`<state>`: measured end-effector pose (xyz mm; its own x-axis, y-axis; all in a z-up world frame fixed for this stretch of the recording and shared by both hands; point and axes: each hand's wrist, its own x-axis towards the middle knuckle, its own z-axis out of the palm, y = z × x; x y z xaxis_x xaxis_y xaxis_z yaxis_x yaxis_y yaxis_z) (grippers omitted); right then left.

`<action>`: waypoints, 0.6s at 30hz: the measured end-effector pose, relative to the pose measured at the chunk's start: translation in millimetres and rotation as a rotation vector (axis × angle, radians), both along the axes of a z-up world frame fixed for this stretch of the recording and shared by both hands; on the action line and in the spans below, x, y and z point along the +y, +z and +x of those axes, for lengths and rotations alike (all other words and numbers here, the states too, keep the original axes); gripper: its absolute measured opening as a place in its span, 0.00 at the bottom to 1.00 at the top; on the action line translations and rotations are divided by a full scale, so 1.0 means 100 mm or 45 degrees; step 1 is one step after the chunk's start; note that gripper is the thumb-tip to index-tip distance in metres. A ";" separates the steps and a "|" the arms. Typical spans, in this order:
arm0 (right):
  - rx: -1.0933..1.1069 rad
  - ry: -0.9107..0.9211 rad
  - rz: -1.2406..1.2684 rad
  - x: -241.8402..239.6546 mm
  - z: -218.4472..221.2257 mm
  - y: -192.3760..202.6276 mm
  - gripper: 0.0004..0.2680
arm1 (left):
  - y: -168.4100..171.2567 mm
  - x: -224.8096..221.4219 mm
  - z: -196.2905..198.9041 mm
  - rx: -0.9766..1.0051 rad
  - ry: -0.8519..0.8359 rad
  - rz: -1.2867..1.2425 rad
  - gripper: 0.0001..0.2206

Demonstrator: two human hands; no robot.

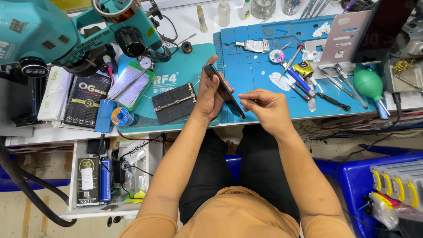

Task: Cleaning internal components and applying final pieces to a smartphone during the repair process.

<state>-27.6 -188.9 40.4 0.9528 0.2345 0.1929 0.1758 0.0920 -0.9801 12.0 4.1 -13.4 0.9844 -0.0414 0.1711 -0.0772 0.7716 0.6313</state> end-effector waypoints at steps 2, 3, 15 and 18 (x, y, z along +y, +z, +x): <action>0.024 0.026 0.016 0.01 0.02 -0.03 0.06 | 0.01 0.00 0.00 -0.007 -0.001 0.006 0.31; 0.027 0.052 0.042 0.01 0.03 -0.05 0.11 | 0.02 0.00 -0.01 -0.009 0.001 0.018 0.31; 0.064 0.131 0.023 0.02 0.13 -0.10 0.25 | 0.05 -0.01 -0.01 -0.030 -0.007 0.036 0.32; 0.076 0.135 0.006 0.03 0.14 -0.10 0.26 | 0.05 -0.01 -0.01 -0.035 -0.012 0.060 0.32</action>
